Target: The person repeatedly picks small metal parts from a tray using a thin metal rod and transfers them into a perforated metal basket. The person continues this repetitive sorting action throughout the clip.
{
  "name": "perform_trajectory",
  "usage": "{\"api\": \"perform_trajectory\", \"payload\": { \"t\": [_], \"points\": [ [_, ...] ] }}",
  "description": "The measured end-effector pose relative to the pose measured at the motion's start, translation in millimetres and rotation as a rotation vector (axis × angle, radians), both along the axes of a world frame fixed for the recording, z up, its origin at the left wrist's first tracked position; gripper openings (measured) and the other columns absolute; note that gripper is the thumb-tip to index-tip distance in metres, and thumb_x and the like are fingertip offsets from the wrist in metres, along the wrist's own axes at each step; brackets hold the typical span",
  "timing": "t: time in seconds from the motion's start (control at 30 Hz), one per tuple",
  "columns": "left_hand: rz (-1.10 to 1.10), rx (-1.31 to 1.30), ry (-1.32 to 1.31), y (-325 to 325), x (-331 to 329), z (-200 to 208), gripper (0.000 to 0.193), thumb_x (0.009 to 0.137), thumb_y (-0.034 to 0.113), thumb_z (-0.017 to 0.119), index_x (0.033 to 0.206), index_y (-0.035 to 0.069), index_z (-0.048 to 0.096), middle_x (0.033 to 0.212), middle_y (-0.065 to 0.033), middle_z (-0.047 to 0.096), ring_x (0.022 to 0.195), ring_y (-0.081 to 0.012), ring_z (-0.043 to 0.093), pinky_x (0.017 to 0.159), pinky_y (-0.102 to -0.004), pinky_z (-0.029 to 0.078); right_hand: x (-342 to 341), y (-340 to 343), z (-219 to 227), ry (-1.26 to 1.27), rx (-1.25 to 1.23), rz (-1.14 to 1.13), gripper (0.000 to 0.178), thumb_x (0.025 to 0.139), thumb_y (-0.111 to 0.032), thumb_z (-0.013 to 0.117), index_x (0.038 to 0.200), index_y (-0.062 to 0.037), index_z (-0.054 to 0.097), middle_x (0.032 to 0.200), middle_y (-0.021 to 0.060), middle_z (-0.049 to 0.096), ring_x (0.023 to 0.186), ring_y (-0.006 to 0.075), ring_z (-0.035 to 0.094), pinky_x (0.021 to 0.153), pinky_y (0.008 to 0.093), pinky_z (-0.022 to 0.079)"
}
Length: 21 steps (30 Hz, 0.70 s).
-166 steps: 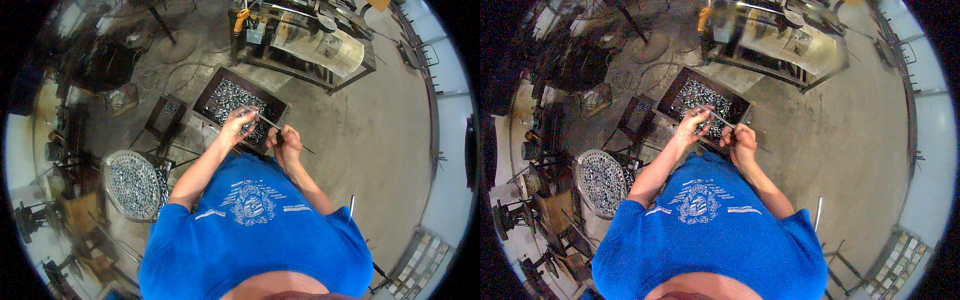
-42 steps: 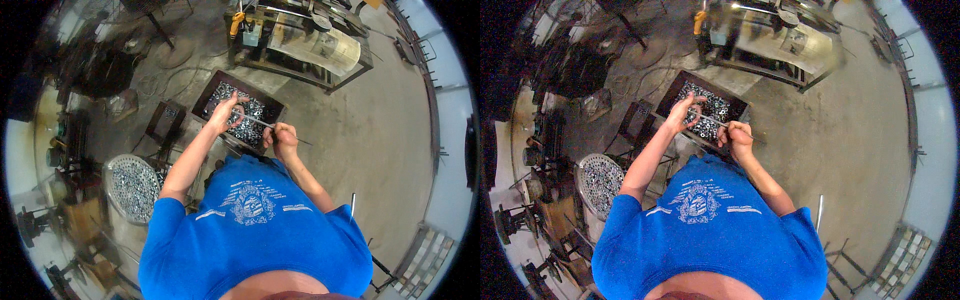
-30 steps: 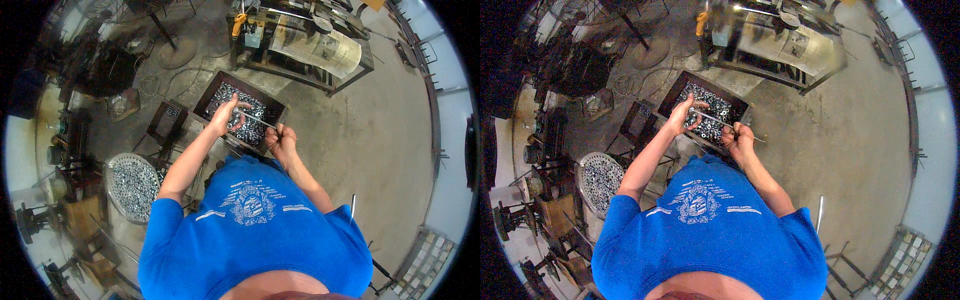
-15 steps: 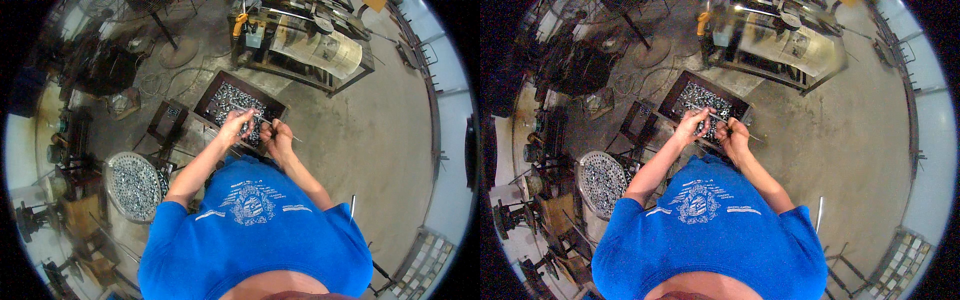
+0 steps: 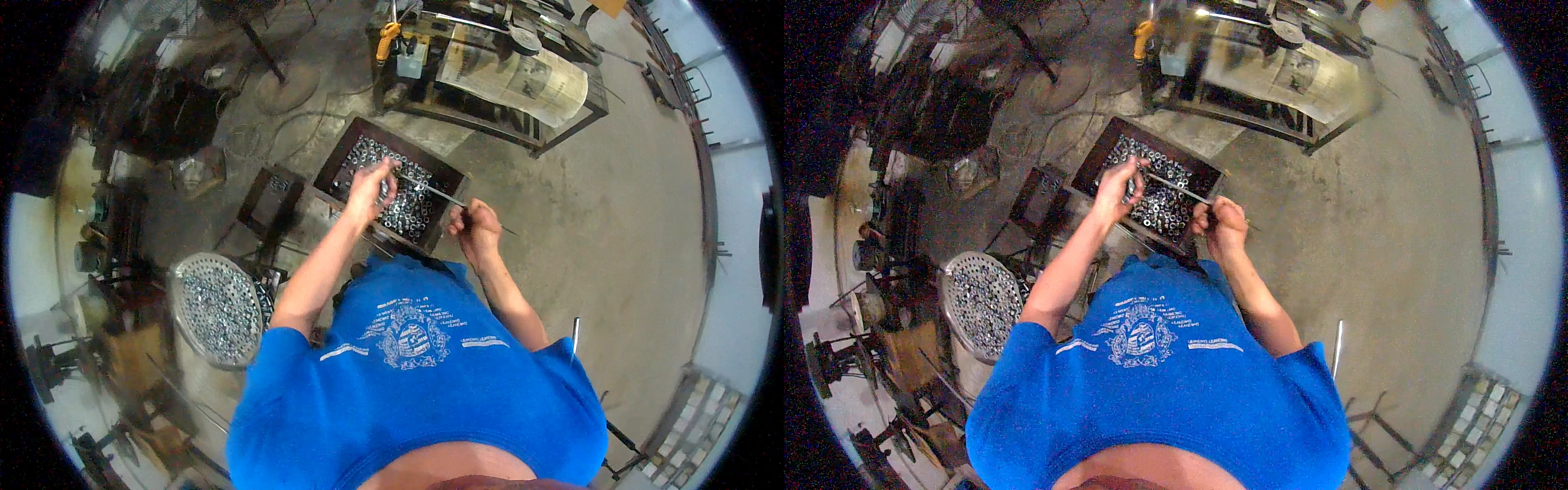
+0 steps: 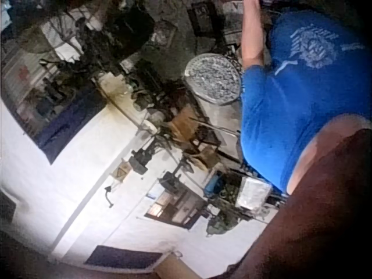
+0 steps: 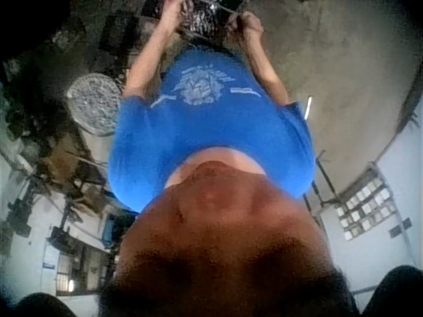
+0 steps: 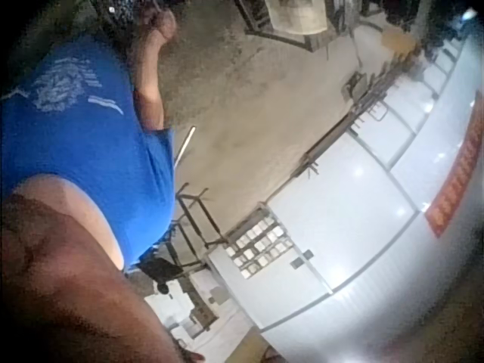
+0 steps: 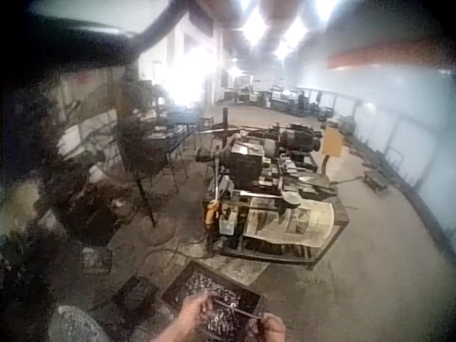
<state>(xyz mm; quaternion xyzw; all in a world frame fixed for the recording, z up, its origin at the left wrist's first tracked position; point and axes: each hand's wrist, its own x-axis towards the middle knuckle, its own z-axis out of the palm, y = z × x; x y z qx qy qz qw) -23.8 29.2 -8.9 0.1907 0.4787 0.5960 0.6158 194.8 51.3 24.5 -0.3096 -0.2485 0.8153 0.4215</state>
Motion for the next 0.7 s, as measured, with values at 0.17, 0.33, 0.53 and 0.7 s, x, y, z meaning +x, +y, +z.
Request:
{"api": "perform_trajectory", "payload": {
  "t": [0.17, 0.33, 0.53, 0.7],
  "points": [
    [0.012, -0.21, 0.057, 16, -44, -22, 0.052, 0.088, 0.045, 0.041, 0.109, -0.002, 0.044, 0.062, -0.0113, 0.056, 0.042, -0.0149, 0.044, 0.034, -0.0236, 0.029, 4, -9, 10, -0.105, 0.086, 0.04, 0.014, 0.07, -0.012, 0.045, 0.059, -0.0059, 0.038, 0.06, 0.0131, 0.048, 0.05, 0.0176, 0.043, 0.046, 0.0308, 0.041],
    [-0.057, -0.156, 0.099, 14, -36, -7, 0.044, 0.09, 0.039, 0.041, 0.108, 0.0, 0.045, 0.066, -0.0136, 0.057, 0.041, -0.0144, 0.044, 0.033, -0.0235, 0.03, -15, -22, 16, -0.094, 0.222, 0.097, 0.016, 0.069, -0.008, 0.045, 0.056, -0.0044, 0.037, 0.062, 0.0145, 0.05, 0.05, 0.0172, 0.044, 0.046, 0.0305, 0.042],
    [-0.048, -0.121, 0.03, 7, -20, 10, 0.037, 0.091, 0.034, 0.04, 0.106, 0.0, 0.046, 0.063, -0.0113, 0.055, 0.042, -0.014, 0.044, 0.034, -0.0232, 0.03, -22, -22, 25, -0.238, 0.435, 0.268, 0.019, 0.068, 0.0, 0.043, 0.051, -0.0018, 0.034, 0.065, 0.0142, 0.054, 0.048, 0.0155, 0.046, 0.043, 0.0292, 0.043],
    [-0.01, -0.073, 0.024, 3, -15, 15, 0.032, 0.092, 0.028, 0.039, 0.105, 0.0, 0.048, 0.061, -0.0105, 0.053, 0.043, -0.0149, 0.044, 0.035, -0.0242, 0.031, -22, -24, 13, -0.396, 0.759, 0.283, 0.014, 0.065, 0.008, 0.038, 0.053, 0.0009, 0.037, 0.066, 0.0139, 0.055, 0.052, 0.0151, 0.051, 0.044, 0.027, 0.043]
  ]
}}
